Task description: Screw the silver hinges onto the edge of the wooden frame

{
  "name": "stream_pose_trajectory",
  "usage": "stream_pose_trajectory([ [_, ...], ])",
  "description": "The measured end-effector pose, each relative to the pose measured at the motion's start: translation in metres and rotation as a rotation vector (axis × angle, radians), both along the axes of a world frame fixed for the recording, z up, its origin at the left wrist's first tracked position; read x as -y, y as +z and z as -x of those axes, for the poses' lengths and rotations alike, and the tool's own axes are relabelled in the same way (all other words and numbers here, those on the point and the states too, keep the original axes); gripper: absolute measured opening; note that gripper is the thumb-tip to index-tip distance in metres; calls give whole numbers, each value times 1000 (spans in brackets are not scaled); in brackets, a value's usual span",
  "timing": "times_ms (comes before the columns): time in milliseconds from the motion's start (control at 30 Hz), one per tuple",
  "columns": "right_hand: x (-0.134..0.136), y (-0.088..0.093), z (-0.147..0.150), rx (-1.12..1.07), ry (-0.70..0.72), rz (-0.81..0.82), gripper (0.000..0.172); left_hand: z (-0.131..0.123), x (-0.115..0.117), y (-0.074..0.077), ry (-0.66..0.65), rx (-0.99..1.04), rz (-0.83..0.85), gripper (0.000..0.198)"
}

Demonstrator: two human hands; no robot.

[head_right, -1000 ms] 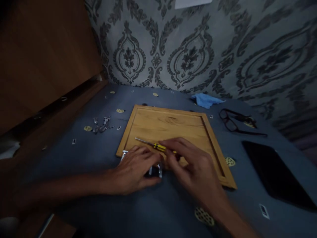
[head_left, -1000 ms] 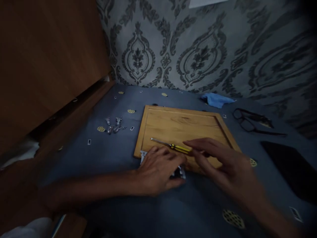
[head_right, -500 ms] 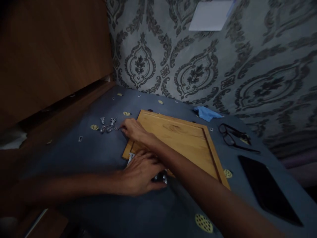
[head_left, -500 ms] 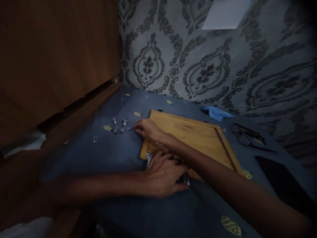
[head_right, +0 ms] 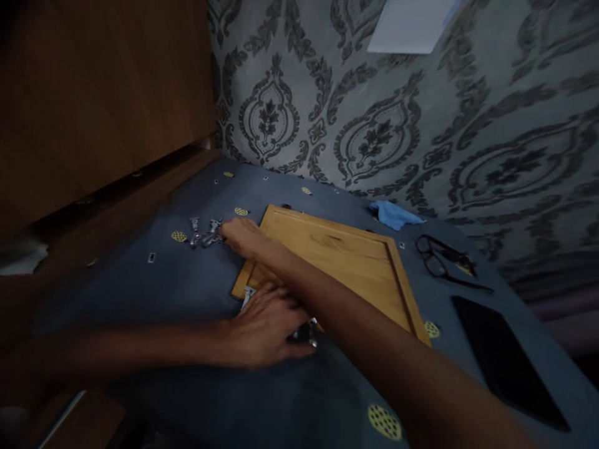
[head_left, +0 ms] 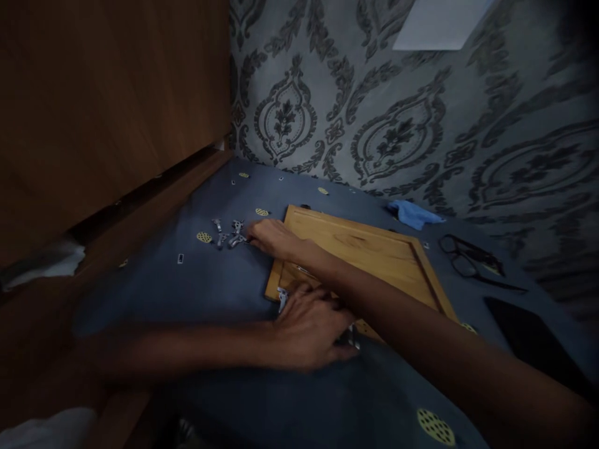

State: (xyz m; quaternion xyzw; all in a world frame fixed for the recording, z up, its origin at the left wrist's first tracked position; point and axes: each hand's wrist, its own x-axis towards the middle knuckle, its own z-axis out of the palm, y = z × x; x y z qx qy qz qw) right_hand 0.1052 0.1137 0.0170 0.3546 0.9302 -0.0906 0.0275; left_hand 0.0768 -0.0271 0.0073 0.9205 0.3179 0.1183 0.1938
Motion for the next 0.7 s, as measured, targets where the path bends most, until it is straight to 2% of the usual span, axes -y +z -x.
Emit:
stream_pose_trajectory([
  [100, 0, 4, 3, -38, -15, 21, 29, 0, 0, 0, 11, 16, -6, 44],
  [233, 0, 11, -12, -241, -108, 49, 4, 0, 2, -1, 25, 19, -5, 43],
  [333, 11, 19, -42, -474, -223, 54, 12, 1, 4, -3, 29, 45, -7, 41],
  [433, 40, 25, -84, -698, -355, 19, 13, 1, 4, -6, 44, 54, -49, 36],
  [533, 85, 24, -126, -859, -476, -25, 8, -1, 4, -8, 64, 67, -79, 37],
  [600, 117, 17, -149, -1071, -533, -15, 5, -1, 5, -9, 80, 43, -75, 33],
  [700, 155, -3, -170, -1197, -643, 25, 12, -1, 5, -10, 70, 48, -97, 37],
])
